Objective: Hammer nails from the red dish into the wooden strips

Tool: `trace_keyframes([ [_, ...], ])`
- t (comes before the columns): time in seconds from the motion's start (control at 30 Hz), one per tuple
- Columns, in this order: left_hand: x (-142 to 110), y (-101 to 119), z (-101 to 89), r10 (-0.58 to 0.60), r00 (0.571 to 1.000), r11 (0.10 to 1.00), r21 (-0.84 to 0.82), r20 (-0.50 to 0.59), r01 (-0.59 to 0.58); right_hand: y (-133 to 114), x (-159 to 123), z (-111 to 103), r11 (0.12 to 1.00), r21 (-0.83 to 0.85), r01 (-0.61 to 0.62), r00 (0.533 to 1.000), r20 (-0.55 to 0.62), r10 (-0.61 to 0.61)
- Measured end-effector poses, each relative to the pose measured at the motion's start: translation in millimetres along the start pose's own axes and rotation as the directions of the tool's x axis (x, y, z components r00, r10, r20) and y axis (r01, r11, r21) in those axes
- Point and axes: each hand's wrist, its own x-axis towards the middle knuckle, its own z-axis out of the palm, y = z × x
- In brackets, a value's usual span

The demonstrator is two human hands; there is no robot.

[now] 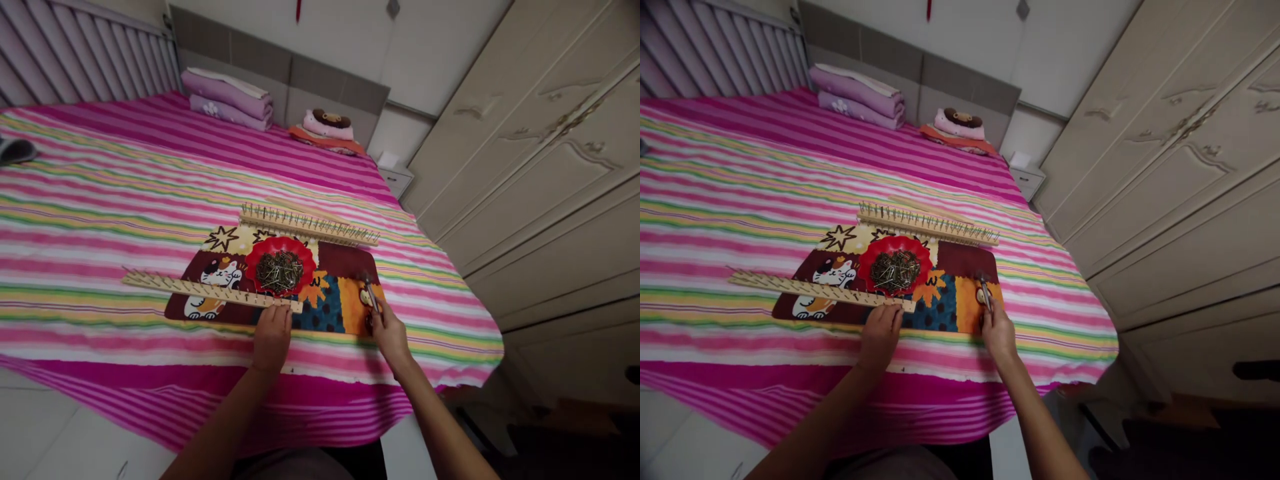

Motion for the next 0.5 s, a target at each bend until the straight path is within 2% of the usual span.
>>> trace_keyframes([
  [0.1, -1, -2, -1.0, 0.005, 0.999, 1.000, 0.024, 0.043, -0.006, 23, 6, 9, 0.990, -0.128, -0.058, 0.998, 0.010, 0.059],
  [0.2, 0, -4, -3.5, 0.008, 0.997, 0.998, 0.056, 0.082, -0.013, 35, 3, 16, 0.989, -0.135, -0.054, 0.998, 0.005, 0.055],
  [0.4, -4, -8, -11.5, 0.047, 0.995, 0.997, 0.052, 0.091, -0.052, 41, 4, 17, 0.990, -0.124, -0.059, 0.997, 0.033, 0.063],
  [0.5, -6, -7, -27.2, 0.046, 0.991, 0.998, 0.028, 0.122, -0.049, 42, 5, 18, 0.993, -0.112, -0.029, 0.999, 0.025, 0.032],
])
